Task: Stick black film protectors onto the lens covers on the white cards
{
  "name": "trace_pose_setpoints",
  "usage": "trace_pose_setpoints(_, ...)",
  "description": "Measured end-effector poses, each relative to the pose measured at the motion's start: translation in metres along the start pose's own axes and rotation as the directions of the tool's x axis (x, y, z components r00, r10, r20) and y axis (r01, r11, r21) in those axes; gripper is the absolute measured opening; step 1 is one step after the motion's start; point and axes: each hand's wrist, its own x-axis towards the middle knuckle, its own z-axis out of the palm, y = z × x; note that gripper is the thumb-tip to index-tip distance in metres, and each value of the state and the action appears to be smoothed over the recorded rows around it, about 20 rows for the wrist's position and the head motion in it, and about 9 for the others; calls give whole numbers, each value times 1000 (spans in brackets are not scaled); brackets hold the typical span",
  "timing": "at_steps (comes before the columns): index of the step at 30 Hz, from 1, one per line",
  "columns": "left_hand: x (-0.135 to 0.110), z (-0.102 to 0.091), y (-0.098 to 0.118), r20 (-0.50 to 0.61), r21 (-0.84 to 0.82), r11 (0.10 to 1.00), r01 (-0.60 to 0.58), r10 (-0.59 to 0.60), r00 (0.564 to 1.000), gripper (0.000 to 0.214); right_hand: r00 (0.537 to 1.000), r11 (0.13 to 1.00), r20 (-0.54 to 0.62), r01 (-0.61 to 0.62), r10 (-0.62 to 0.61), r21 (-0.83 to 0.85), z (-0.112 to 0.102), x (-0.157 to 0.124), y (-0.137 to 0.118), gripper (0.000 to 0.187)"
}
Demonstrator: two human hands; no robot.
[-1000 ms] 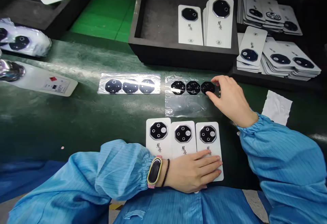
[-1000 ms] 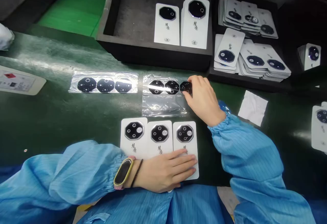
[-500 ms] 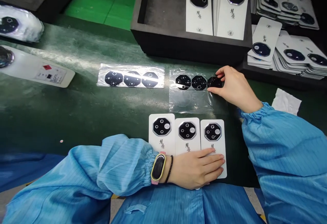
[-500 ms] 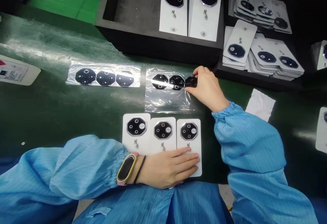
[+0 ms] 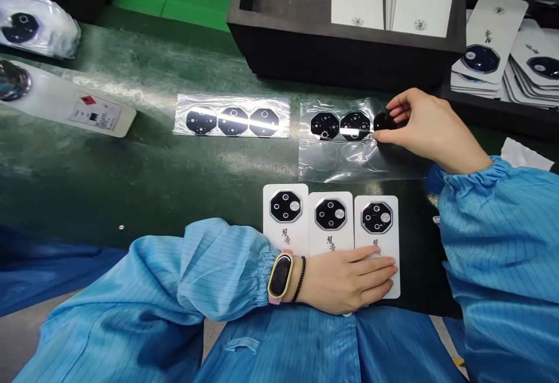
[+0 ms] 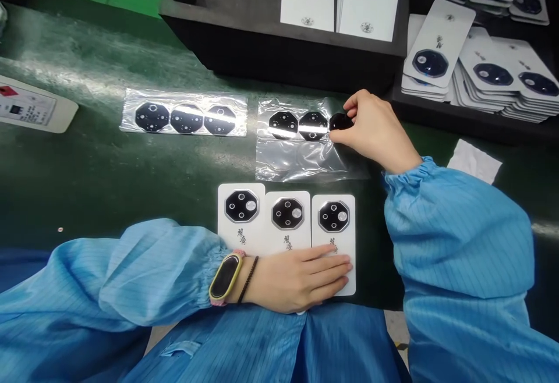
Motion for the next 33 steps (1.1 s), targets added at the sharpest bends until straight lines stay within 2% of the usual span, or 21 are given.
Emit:
trace_pose_setpoints(3, 0, 0, 0, 22, -3, 1000, -4, 4, 1000, 41, 1000, 1000, 21, 2, -2, 23, -2, 1, 1, 33)
trace_pose_setpoints(8, 0, 0, 0, 48, -17, 1000, -3, 4, 999, 40, 1000, 997, -17, -13, 15, 74, -3, -1, -3, 30)
trace_pose_setpoints(17, 4, 1, -2, 49, -28, 1000, 14, -12, 999, 38, 984, 972, 40, -180, 176, 153, -16, -8, -15, 29)
trace_pose_setpoints(21, 5, 2, -2, 18, -40, 999, 29, -29, 999, 33, 982, 963, 38, -187, 183, 195, -18, -9, -10, 29)
trace_pose_setpoints(33, 10, 1, -4, 99, -73, 996, 42, -35, 994, 31, 990, 951, 91, -129, 107, 282, -30, -13, 1, 37)
